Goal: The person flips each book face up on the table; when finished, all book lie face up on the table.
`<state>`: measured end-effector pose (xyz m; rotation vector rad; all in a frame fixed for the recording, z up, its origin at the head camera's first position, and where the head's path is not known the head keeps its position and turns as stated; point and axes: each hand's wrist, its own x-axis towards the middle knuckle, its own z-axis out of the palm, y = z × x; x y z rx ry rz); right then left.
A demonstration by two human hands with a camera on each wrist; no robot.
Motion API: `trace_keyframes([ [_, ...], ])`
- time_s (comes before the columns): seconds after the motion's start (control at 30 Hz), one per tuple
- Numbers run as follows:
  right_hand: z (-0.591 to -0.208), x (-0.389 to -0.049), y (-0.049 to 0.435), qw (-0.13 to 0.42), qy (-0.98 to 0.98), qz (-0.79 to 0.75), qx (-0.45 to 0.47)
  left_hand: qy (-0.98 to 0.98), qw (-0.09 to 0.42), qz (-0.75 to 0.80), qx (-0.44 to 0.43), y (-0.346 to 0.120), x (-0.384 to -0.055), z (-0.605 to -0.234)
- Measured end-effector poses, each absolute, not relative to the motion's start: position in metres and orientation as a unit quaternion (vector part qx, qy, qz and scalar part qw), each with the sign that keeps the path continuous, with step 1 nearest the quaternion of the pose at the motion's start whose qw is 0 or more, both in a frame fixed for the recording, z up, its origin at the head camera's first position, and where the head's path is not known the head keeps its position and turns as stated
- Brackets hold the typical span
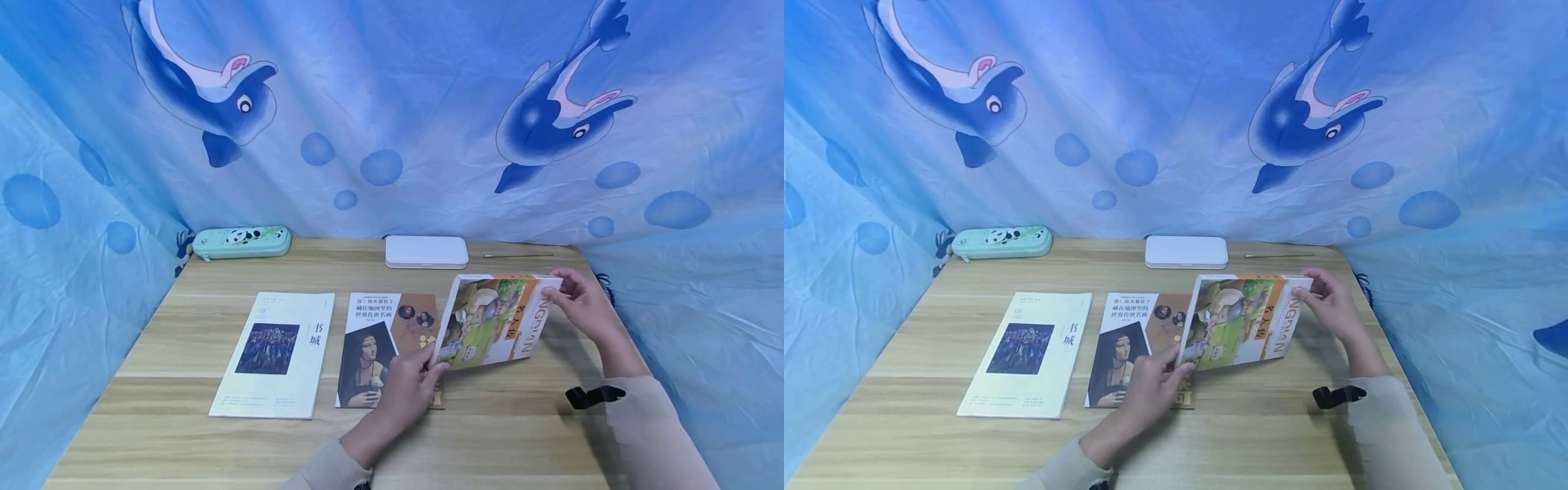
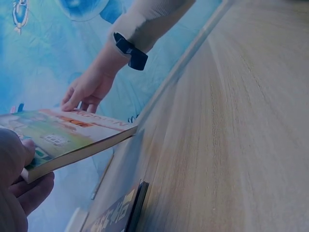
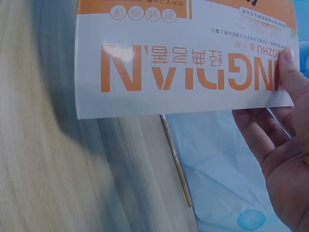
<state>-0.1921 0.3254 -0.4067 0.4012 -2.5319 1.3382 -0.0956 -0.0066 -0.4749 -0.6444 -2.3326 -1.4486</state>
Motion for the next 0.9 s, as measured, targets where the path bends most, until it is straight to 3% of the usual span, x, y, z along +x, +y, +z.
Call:
trace_keyframes([
  [0.2,-0.429,-0.208,0.335,0.109,-0.869,0.463,0.134,-0.81,0.122,-0.538,-0.199,-0.008,-0.094,-0.477],
  [0.57,-0.442,-0.227,0.327,0.058,-0.899,0.431,0.057,-0.775,-0.018,-0.621,-0.116,0.0,-0.084,-0.483],
  [0.9,-0.465,-0.242,0.302,-0.011,-0.898,0.44,-0.024,-0.802,-0.049,-0.586,-0.106,0.0,-0.078,-0.496],
])
